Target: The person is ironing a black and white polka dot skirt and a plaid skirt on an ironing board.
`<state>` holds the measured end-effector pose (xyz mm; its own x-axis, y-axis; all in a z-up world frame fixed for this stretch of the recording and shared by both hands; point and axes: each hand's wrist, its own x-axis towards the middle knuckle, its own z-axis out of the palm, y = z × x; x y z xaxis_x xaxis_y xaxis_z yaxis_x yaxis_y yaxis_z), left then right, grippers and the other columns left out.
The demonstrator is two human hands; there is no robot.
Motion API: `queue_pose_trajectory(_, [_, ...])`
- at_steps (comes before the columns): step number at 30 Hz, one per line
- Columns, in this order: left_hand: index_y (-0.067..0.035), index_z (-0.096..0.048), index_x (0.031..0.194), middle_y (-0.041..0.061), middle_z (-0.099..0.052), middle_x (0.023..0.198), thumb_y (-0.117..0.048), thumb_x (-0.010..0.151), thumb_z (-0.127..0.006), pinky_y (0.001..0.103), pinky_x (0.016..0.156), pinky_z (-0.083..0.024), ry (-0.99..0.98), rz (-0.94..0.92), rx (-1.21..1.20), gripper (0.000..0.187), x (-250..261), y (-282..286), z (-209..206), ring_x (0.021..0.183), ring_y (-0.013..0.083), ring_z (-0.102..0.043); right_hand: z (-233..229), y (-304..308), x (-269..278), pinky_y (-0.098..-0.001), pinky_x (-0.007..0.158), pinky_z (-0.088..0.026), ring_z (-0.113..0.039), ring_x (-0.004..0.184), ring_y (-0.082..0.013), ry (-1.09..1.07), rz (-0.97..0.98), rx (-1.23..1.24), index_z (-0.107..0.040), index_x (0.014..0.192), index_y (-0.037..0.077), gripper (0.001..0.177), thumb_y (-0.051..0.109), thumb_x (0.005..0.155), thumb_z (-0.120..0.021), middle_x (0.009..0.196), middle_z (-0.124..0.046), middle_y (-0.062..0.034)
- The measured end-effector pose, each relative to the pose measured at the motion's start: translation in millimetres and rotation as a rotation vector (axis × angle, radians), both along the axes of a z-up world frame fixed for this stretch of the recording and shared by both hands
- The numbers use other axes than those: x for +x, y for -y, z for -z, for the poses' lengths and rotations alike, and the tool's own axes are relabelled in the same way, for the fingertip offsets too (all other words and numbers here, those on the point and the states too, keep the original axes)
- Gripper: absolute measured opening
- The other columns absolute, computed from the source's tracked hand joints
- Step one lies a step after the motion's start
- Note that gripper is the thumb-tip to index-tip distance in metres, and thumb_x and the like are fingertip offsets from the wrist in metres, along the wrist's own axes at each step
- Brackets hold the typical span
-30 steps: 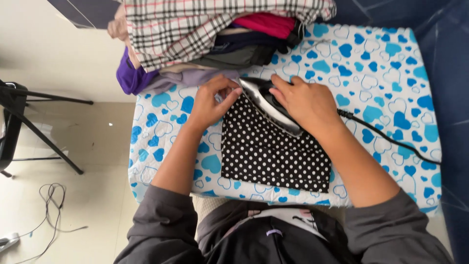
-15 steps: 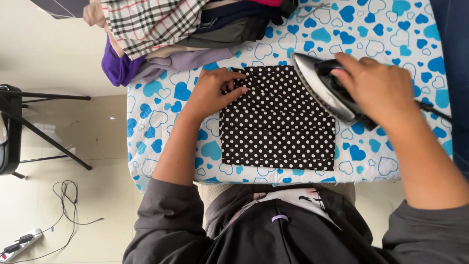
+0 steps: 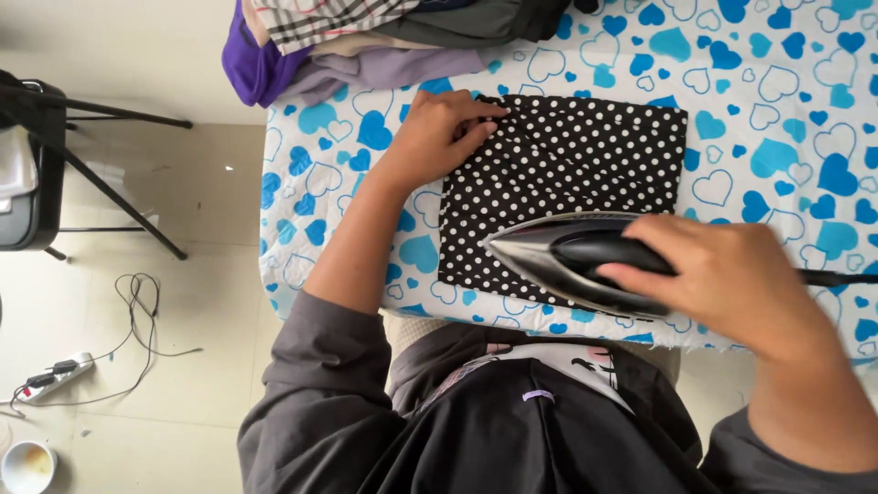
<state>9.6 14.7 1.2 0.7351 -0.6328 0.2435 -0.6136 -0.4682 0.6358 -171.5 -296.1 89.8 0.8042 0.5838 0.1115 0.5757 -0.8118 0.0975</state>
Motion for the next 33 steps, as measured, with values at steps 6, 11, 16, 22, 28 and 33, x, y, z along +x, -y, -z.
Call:
queue_pose_trajectory(6, [-0.014,-0.072,0.127,0.003,-0.07,0.094,-0.023,0.103,-0.058,0.043,0.091,-0.036,-0.015,-0.013,0.013,0.029,-0.2,-0.1,-1.9,0.091,0.0222,-0.064,16.1,-35.1,6.7,-0.0281,0.033,-0.038,-0.056,0.05,-0.0101,-0.01,0.01,-0.076,-0.06,0.1,0.019,0.045,0.063,0.101,-0.056,0.07,-0.057,0.0084])
queue_pose_trajectory(11, [-0.015,-0.073,0.125,-0.002,-0.069,0.087,-0.021,0.102,-0.061,0.04,0.088,-0.036,-0.005,-0.019,-0.021,0.027,1.1,-0.1,2.5,0.081,0.0175,-0.062,17.5,-40.8,5.1,-0.0308,0.031,-0.038,-0.052,0.045,-0.0121,-0.042,0.015,-0.055,-0.061,0.103,0.02,0.044,0.064,0.098,-0.058,0.064,-0.052,0.0071])
queue_pose_trajectory(16, [-0.013,-0.076,0.121,0.0,-0.073,0.08,-0.021,0.1,-0.066,0.033,0.073,-0.047,0.039,0.008,-0.087,0.025,2.1,-4.0,5.5,0.07,0.0136,-0.063,6.5,-45.6,2.7,-0.0392,0.037,-0.045,-0.061,0.05,-0.0182,-0.209,0.103,-0.039,-0.061,0.104,0.021,0.05,0.07,0.093,-0.056,0.062,-0.058,0.0069])
queue_pose_trajectory(22, [-0.016,-0.079,0.117,0.002,-0.068,0.069,-0.017,0.094,-0.073,0.031,0.077,-0.046,-0.026,-0.064,-0.149,0.024,0.7,-1.9,8.9,0.067,0.0192,-0.066,14.1,-55.0,-5.8,-0.0383,0.057,-0.057,-0.073,0.06,-0.0247,-0.086,0.139,0.023,-0.059,0.099,0.026,0.048,0.073,0.092,-0.053,0.072,-0.07,0.0024])
queue_pose_trajectory(28, [-0.014,-0.079,0.112,0.004,-0.069,0.065,-0.012,0.093,-0.072,0.032,0.069,-0.054,-0.048,-0.096,-0.218,0.02,-4.0,-1.7,3.7,0.061,0.0203,-0.065,3.9,-46.2,-5.5,-0.0374,0.055,-0.056,-0.074,0.058,-0.0267,-0.241,0.15,0.105,-0.066,0.09,0.024,0.051,0.074,0.088,-0.058,0.064,-0.073,-0.0002])
queue_pose_trajectory(33, [-0.026,-0.075,0.111,-0.002,-0.067,0.072,-0.016,0.103,-0.063,0.031,0.074,-0.056,0.145,-0.378,-0.428,0.018,5.5,-4.6,-0.4,0.07,0.0181,-0.067,-1.6,-32.2,-2.7,-0.0361,0.055,-0.054,-0.073,0.061,-0.0272,-0.078,0.302,0.194,-0.065,0.093,0.021,0.048,0.069,0.087,-0.066,0.063,-0.071,-0.0014])
